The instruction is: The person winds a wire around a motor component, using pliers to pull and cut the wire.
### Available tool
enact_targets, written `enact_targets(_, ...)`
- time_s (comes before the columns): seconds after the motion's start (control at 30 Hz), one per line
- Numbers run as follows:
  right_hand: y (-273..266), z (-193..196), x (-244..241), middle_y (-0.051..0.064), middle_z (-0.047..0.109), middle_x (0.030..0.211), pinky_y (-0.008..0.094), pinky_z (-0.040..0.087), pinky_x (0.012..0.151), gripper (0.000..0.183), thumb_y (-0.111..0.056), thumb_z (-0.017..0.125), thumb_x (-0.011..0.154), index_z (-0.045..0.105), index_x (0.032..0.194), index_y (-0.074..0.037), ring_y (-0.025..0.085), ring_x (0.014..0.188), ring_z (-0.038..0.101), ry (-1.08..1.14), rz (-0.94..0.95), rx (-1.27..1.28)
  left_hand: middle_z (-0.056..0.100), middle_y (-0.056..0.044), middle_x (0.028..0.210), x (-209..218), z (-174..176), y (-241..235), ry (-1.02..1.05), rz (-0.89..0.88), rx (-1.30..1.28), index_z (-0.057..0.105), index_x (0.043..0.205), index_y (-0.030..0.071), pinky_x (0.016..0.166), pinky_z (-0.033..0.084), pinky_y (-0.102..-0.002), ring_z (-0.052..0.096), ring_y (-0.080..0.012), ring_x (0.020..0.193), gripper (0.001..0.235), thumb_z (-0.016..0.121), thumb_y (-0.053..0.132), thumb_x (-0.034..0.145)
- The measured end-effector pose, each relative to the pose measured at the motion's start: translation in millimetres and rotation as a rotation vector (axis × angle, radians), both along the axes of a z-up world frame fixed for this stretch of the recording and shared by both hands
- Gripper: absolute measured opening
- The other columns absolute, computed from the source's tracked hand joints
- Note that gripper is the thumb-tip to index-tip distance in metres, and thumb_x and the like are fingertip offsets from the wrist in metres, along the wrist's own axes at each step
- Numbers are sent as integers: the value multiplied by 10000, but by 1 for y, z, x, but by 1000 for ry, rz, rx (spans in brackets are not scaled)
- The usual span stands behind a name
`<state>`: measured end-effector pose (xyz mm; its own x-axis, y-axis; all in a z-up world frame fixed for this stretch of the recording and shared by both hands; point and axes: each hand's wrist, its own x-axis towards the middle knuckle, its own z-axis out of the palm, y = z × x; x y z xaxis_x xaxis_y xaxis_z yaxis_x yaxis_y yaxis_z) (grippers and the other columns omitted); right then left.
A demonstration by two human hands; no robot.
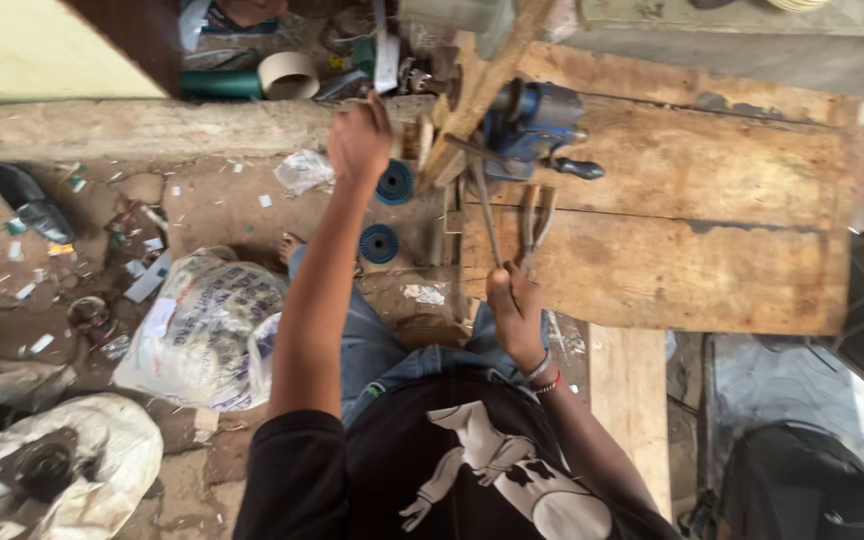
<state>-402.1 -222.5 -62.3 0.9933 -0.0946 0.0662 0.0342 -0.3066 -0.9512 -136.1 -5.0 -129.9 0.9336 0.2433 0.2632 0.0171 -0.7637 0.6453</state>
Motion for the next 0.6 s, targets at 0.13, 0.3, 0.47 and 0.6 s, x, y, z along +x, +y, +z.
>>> enact_targets(0.13,-7,15,-9,-82,425,612,221,277,418,335,-319,483,1097,526,829,-123,26,489,354,151,-122,250,653,-231,607,-8,4,8,-36,-30,-77,672,640,48,485,530,-527,651,-418,524,514,524,329,1044)
enact_targets(0.3,-11,31,10,-56,438,573,227,287,362,408,-304,469,1119,523,772,-96,33,423,359,319,-104,250,615,-206,537,-16,12,12,260,-50,-100,647,621,45,450,490,-530,620,-392,451,568,473,342,1072)
enact_targets(0.47,-21,47,13,-42,451,562,203,305,337,336,-260,497,1101,557,834,-65,33,391,328,-320,-114,397,597,-181,502,-18,7,12,90,-28,-75,646,576,67,404,460,-472,571,-340,398,568,506,343,1052)
enact_targets(0.6,-13,36,9,-47,439,592,227,308,412,433,-281,489,1161,529,792,-58,52,479,368,78,-22,136,587,-167,493,-17,10,18,176,-54,-98,619,573,52,387,446,-468,562,-313,381,590,479,330,1073)
